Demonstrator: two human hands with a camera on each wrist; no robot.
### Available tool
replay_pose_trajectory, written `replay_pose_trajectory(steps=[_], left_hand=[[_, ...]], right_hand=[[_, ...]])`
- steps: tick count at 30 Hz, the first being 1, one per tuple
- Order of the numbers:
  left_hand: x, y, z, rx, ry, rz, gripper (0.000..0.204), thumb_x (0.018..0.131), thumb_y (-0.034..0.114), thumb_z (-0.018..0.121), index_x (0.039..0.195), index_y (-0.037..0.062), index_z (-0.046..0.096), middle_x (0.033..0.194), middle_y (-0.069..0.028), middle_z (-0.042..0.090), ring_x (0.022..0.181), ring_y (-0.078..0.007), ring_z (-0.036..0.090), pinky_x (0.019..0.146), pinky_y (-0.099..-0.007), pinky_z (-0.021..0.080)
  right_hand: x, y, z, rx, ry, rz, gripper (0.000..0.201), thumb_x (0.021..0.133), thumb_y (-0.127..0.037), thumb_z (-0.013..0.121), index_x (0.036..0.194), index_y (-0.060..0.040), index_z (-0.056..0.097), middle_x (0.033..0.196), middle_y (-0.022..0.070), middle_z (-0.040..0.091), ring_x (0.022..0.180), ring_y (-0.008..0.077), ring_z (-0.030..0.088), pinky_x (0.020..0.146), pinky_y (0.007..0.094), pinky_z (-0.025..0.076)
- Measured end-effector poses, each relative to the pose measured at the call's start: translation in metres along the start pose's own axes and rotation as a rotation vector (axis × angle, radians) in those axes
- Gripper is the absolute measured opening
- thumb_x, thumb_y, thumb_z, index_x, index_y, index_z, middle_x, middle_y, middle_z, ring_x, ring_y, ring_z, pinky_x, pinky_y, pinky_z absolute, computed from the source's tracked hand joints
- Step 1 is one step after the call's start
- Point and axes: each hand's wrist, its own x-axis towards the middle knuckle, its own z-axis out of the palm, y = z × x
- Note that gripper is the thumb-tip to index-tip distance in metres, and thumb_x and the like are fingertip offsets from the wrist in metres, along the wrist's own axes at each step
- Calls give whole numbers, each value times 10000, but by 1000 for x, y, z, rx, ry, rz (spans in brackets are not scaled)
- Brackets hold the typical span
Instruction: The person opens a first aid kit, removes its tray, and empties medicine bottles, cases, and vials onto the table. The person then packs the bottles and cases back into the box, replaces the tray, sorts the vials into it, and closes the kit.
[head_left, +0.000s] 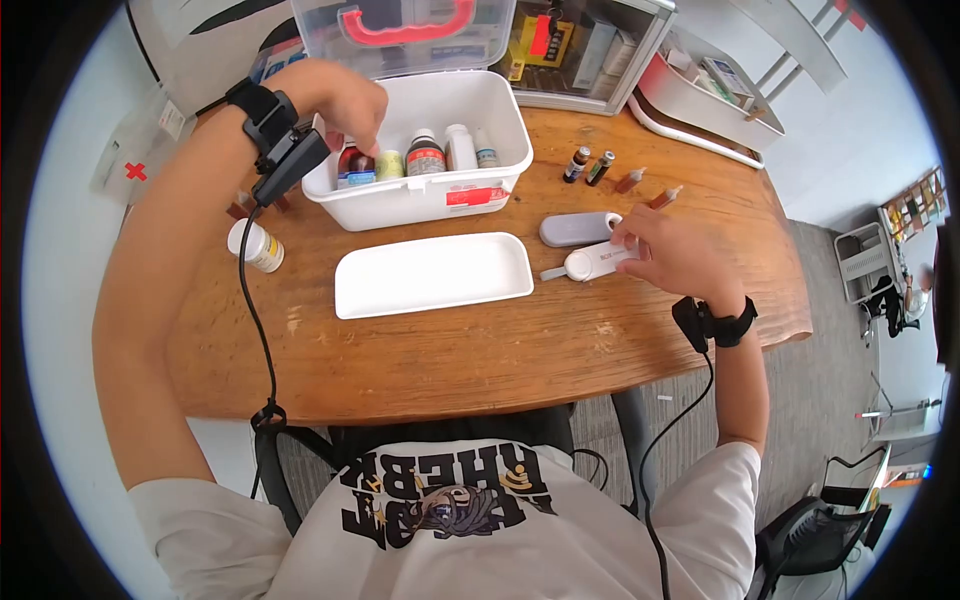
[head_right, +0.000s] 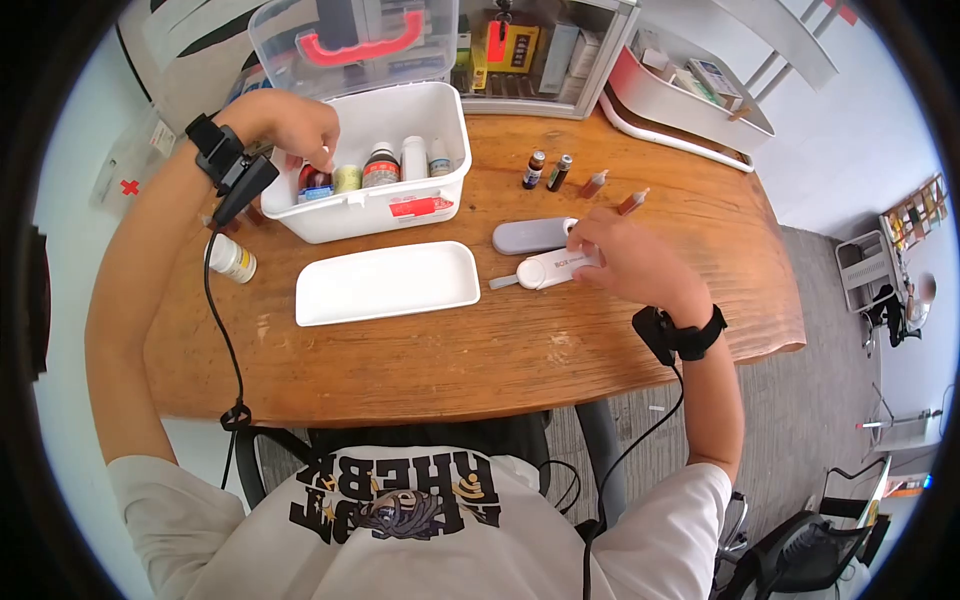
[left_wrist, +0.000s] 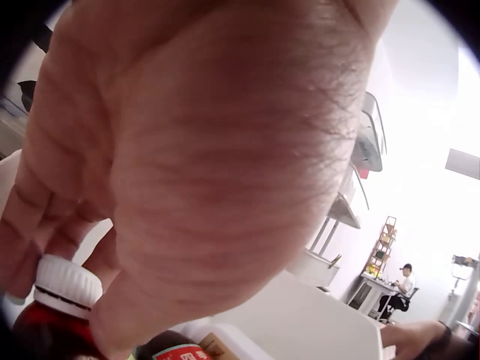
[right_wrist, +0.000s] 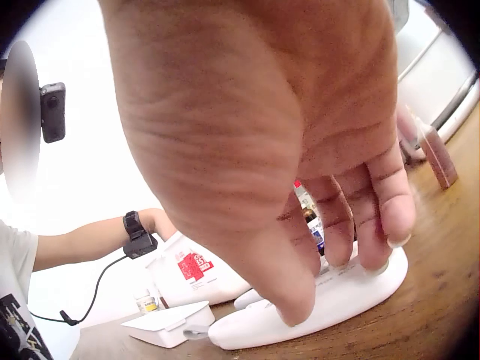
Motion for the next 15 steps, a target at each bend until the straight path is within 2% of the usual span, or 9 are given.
replay_pose_trajectory(steps=[2, 3, 5, 6, 7, 9, 13, 14, 15], left_hand=[[-11, -4, 1, -143, 118, 138, 297, 794, 234, 714, 901, -39, 667, 766, -166, 672, 651, -246, 663, 589, -363, 528], [-16, -8, 6, -148, 118, 121, 297, 794, 234, 714, 901, -39, 667, 766, -166, 672, 651, -246, 663, 589, -363, 528], [-31, -13, 17, -136, 353, 267, 281, 763, 198, 721, 905, -28, 635, 779, -143, 659, 669, -231, 655, 585, -365, 514], [-42, -15, 25, -98, 490, 250, 253, 792, 177, 688, 951, -8, 621, 848, -123, 663, 738, -213, 656, 628, -347, 504], [-55, -17, 30, -99, 492, 239, 253, 792, 177, 688, 951, -8, 621, 848, -123, 663, 738, -213, 656, 628, -347, 504], [-87, -24, 37, -153, 896, 251, 241, 842, 174, 663, 1021, 22, 609, 978, -98, 613, 875, -228, 594, 769, -324, 477], [-166, -48, 54, -477, 1149, 173, 211, 894, 194, 643, 1028, 36, 602, 889, -15, 611, 788, -76, 554, 689, -248, 448], [-179, -61, 60, -475, 1145, 174, 211, 894, 194, 643, 1028, 36, 602, 889, -15, 611, 788, -76, 554, 689, -248, 448], [-191, -74, 65, -476, 1116, 51, 199, 900, 185, 636, 1019, 29, 598, 874, -18, 613, 760, -72, 551, 667, -240, 445]], right_hand=[[3, 0, 3, 47, -29, 19, 249, 774, -135, 743, 949, -23, 607, 874, 129, 650, 829, 332, 625, 738, 402, 492], [5, -1, 5, 96, -55, 45, 243, 771, -137, 745, 935, -25, 608, 840, 129, 644, 810, 329, 627, 728, 402, 493], [6, 0, 6, 90, -71, 23, 231, 780, -146, 740, 929, -26, 610, 825, 130, 644, 797, 325, 627, 719, 398, 494], [9, 0, 6, 78, -87, 21, 221, 789, -155, 736, 923, -28, 613, 810, 130, 644, 783, 320, 627, 709, 394, 494], [11, -3, 5, 78, -86, 10, 221, 789, -155, 736, 923, -28, 613, 810, 130, 644, 783, 320, 627, 709, 394, 494], [11, -11, -2, 1, -143, 44, 212, 817, -170, 718, 941, -28, 622, 816, 127, 648, 779, 313, 626, 704, 385, 492], [18, -29, -26, -78, -107, -44, 205, 842, -180, 701, 965, -32, 630, 817, 123, 651, 770, 290, 628, 695, 368, 491], [24, -47, -41, -72, -97, 21, 204, 848, -185, 695, 966, -31, 634, 817, 122, 650, 769, 277, 627, 694, 362, 491], [30, -59, -52, -67, -87, 85, 203, 854, -190, 689, 967, -30, 637, 816, 120, 649, 768, 264, 626, 693, 356, 491]])
